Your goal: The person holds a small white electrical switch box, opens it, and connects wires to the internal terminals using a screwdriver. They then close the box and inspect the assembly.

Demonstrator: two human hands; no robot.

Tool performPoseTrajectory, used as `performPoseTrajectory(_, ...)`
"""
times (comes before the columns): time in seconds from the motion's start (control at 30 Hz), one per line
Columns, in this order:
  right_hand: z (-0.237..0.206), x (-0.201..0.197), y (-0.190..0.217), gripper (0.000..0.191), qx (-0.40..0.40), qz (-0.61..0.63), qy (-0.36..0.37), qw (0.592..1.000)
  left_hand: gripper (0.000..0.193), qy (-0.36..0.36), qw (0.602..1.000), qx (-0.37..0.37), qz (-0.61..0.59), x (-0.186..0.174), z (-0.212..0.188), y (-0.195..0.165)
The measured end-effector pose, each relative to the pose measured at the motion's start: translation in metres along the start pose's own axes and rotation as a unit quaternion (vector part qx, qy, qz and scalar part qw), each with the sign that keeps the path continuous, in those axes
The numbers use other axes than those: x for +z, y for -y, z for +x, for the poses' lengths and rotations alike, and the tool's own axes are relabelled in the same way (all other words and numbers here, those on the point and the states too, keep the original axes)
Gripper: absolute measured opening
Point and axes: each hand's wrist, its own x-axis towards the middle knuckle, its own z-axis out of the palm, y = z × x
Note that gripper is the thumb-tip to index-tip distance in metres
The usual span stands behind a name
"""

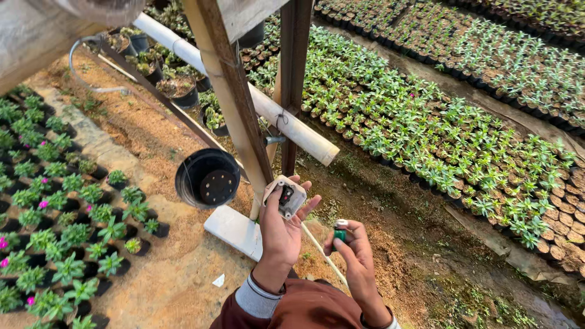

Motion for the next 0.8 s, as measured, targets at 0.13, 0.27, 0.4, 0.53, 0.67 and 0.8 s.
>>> performPoseTrajectory(0.13,0.024,-0.001,0.003,0.017,-0.121,0.002,-0.039,0.992,0.029,0.035,0.999,-0.028,0.014,0.008,0.026,-0.018)
performPoseTrajectory(0.27,0.053,0.017,0.024,0.008,-0.129,-0.08,-0.115,0.982,0.039,0.066,0.993,-0.077,-0.057,0.001,0.042,-0.038)
performPoseTrajectory(0.4,0.104,0.047,0.065,0.007,-0.251,-0.159,-0.091,0.95,0.044,0.087,0.991,-0.079,-0.067,-0.01,0.049,-0.06)
performPoseTrajectory(0.53,0.158,0.083,0.106,0.005,-0.337,-0.167,-0.107,0.921,0.047,0.101,0.991,-0.081,-0.045,-0.016,0.049,-0.081)
performPoseTrajectory(0.67,0.205,0.116,0.139,0.014,-0.413,-0.193,-0.122,0.882,0.049,0.096,0.992,-0.08,-0.024,-0.015,0.047,-0.097)
performPoseTrajectory(0.8,0.257,0.132,0.161,0.026,-0.473,-0.199,-0.104,0.852,0.051,0.112,0.992,-0.052,0.014,-0.013,0.047,-0.103)
